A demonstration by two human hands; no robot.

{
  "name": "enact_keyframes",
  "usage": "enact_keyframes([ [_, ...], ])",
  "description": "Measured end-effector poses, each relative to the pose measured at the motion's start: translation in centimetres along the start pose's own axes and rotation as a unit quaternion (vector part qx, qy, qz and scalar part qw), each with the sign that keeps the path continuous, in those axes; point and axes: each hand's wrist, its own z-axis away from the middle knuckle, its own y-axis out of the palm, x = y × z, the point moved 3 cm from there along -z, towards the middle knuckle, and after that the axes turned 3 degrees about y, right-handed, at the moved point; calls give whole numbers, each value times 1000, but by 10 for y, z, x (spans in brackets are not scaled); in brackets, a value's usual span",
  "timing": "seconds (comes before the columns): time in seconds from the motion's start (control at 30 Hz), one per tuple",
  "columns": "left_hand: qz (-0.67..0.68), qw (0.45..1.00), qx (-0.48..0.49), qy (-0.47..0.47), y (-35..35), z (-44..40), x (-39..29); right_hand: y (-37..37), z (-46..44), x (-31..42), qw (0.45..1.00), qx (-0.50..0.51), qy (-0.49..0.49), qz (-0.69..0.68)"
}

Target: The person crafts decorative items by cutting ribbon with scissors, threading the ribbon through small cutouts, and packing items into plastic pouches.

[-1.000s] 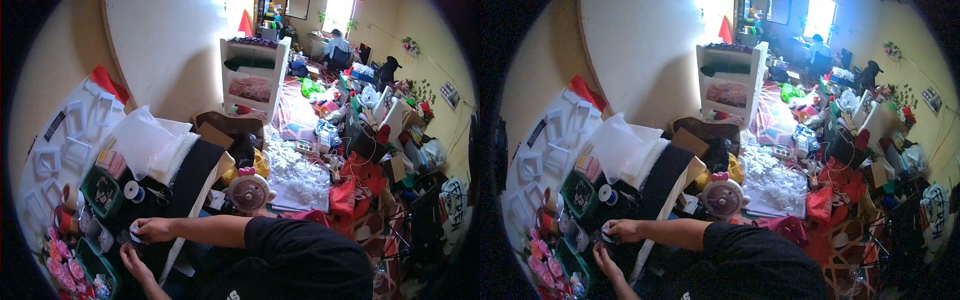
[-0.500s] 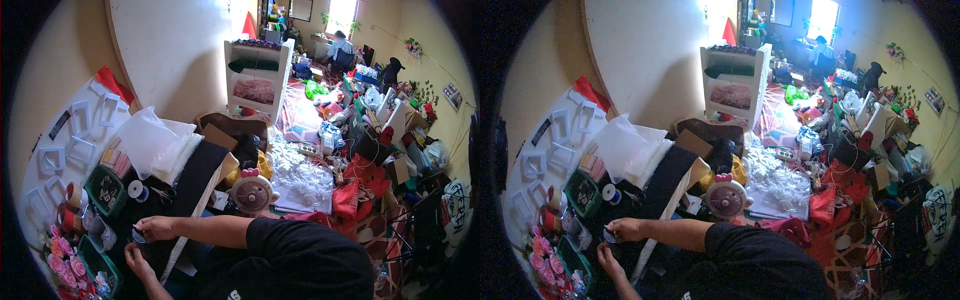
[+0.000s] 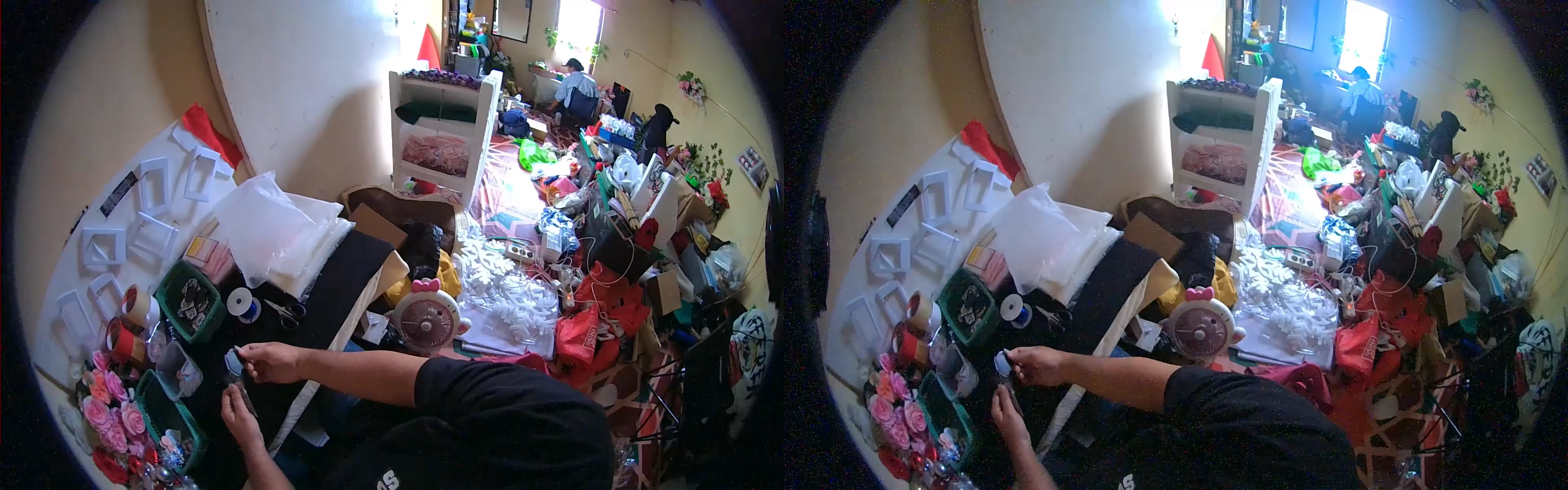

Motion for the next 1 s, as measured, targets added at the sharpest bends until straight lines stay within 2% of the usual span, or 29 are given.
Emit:
enact_keyframes([
  [0.13,15,998,61,-5,-2,-7,9,0,-1,-2,1000,11,-14,-1],
  [0.3,1,999,-38,-33,-7,-5,14,0,1,-1,1000,-4,2,-8],
  [0.37,45,995,81,43,-13,-15,26,1,0,0,1000,7,1,-8],
  [0.4,45,995,77,44,-16,-13,22,0,0,0,1000,4,-3,-6],
  [0.47,-48,995,82,36,-20,-7,12,0,0,0,1000,3,-3,-5],
  [0.57,-98,992,56,50,-20,2,4,-2,-1,-2,1000,-15,-6,-4],
  [0.6,-64,996,54,5,-19,3,1,-7,-4,-4,999,24,-18,-17],
  [0.63,-31,997,45,-46,-22,3,2,-15,-8,-6,1000,4,-28,-3],
  [0.67,44,997,66,4,-23,-5,24,-4,0,-1,1000,2,12,-20],
  [0.7,-18,996,65,60,-24,0,9,-20,-10,-8,1000,-17,-11,-9],
  [0.73,-61,997,32,19,-23,3,-2,-12,-5,-5,1000,-17,7,-13],
  [0.77,-79,991,51,94,-24,1,3,-1,2,-1,998,-53,-4,16],
  [0.83,-64,992,52,99,-22,2,8,-5,1,-2,999,-48,-9,11],
  [0.87,-52,991,56,114,-21,0,15,-2,0,0,996,-81,3,27],
  [0.9,-45,992,59,103,-23,3,9,0,1,2,999,-37,6,27],
  [0.93,-37,993,65,96,-22,4,2,-15,-4,-1,999,-42,14,19],
  [1.0,-93,988,65,104,-22,5,-3,-13,-4,1,997,-62,21,35],
])
